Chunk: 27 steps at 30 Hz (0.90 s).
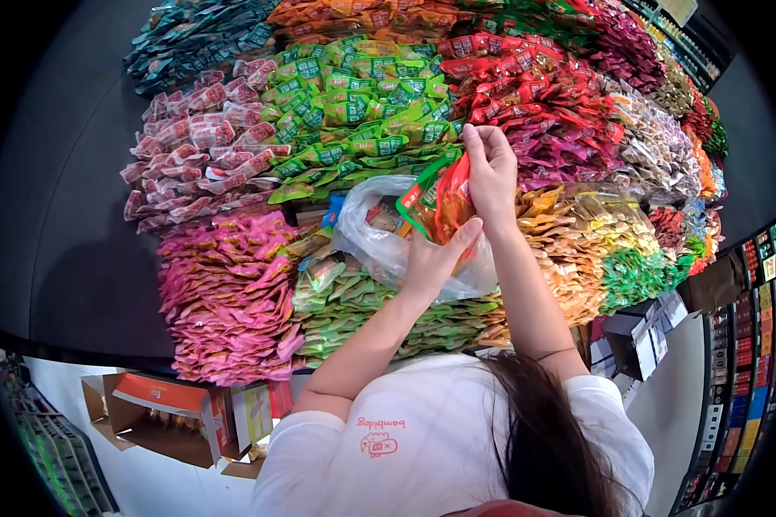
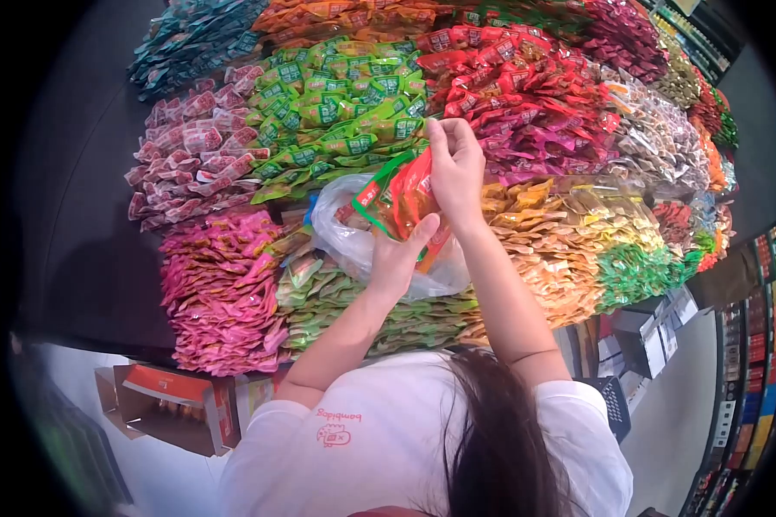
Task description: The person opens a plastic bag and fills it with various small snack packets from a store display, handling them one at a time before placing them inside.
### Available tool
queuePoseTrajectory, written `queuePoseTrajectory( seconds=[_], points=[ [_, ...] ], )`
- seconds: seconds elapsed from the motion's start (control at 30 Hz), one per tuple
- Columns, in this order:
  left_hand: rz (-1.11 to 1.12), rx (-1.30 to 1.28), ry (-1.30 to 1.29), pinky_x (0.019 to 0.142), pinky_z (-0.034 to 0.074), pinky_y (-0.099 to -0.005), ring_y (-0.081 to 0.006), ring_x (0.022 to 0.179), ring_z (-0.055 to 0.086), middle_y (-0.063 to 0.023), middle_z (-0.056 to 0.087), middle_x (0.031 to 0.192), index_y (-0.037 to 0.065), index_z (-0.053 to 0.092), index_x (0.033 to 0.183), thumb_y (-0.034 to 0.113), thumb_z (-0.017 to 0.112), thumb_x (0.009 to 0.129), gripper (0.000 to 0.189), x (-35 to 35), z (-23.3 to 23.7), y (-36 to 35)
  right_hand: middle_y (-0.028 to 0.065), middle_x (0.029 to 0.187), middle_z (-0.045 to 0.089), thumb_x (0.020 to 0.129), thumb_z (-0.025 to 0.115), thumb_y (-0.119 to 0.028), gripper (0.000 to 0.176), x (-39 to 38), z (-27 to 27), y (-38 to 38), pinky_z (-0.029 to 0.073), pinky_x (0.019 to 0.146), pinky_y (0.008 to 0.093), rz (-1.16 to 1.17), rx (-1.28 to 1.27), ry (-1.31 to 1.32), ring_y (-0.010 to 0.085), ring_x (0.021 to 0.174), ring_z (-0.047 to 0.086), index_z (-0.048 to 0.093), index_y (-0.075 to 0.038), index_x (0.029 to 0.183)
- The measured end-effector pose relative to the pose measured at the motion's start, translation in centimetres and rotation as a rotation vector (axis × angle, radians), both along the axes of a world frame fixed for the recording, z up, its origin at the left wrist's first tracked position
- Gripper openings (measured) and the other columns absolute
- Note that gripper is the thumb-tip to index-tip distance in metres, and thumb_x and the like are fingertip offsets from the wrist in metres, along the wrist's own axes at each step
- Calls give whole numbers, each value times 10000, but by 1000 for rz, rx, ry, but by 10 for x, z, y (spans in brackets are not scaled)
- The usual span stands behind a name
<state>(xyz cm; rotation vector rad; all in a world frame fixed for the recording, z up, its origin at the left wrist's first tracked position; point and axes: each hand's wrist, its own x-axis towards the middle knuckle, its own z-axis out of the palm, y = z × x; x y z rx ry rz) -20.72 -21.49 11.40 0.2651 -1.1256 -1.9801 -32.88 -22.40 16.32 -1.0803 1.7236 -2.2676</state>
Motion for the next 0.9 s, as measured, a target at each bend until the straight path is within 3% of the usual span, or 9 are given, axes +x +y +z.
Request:
queuePoseTrajectory(
  seconds=[0.17,0.27,0.37,0.43,0.5,0.6,0.7,0.73,0.9],
  points=[
    [-1,203,68,817,507,-278,-119,951,618,-45,630,1099,20,555,1185,135,664,893,333,13,9,-8,23,950,596,981,535,-210,217,25,7,12,425,782,222,95,138,-33,63,863,518,577,-13,1061],
    [2,236,136,860,498,-283,-119,1005,604,-50,617,1129,32,538,1208,129,655,897,347,25,12,-19,106,1213,561,885,658,-289,582,28,23,36,427,939,294,411,402,-18,162,1077,547,436,-13,1346],
    [-20,258,193,851,490,-278,-120,994,603,-49,613,1139,32,536,1208,160,614,928,317,34,16,-29,76,1180,578,781,768,-217,671,44,28,56,453,895,281,671,382,-343,143,1040,564,443,9,1323],
    [5,52,-5,840,481,-275,-118,988,600,-49,611,1147,19,542,1196,203,573,957,303,38,18,-34,58,1138,590,762,781,-197,659,41,17,55,461,839,259,690,399,-299,119,988,571,457,-2,1302],
    [19,-74,-83,896,456,-339,-204,1061,580,-107,591,1191,14,547,1197,292,498,991,349,46,21,-36,39,1097,603,742,794,-177,648,40,8,52,470,784,237,706,410,-256,94,935,577,471,-13,1280],
    [126,-677,-373,997,361,-440,-385,1201,440,-227,494,1277,28,536,1234,421,383,1008,479,63,29,-45,-14,978,603,711,793,-146,615,34,-5,48,392,598,185,748,317,-371,29,771,526,493,-36,1237],
    [131,-768,-446,964,390,-434,-382,1161,477,-219,508,1267,5,573,1171,433,403,1000,492,82,42,-45,-19,968,599,701,787,-136,629,34,-5,48,366,571,179,802,279,-394,18,750,508,488,-37,1246],
    [267,-885,-423,781,484,-370,-286,910,611,-186,567,1193,-10,624,1077,385,510,968,425,86,38,-49,2,1017,613,680,789,-107,672,34,-3,50,438,657,200,795,279,-402,56,824,562,475,-33,1269],
    [190,-772,-658,569,420,-200,-58,671,522,-99,615,1065,-5,635,1130,138,633,894,277,141,58,-47,63,1143,613,643,809,-69,799,15,5,64,468,925,313,731,455,-279,151,1019,599,424,-18,1341]
  ],
)
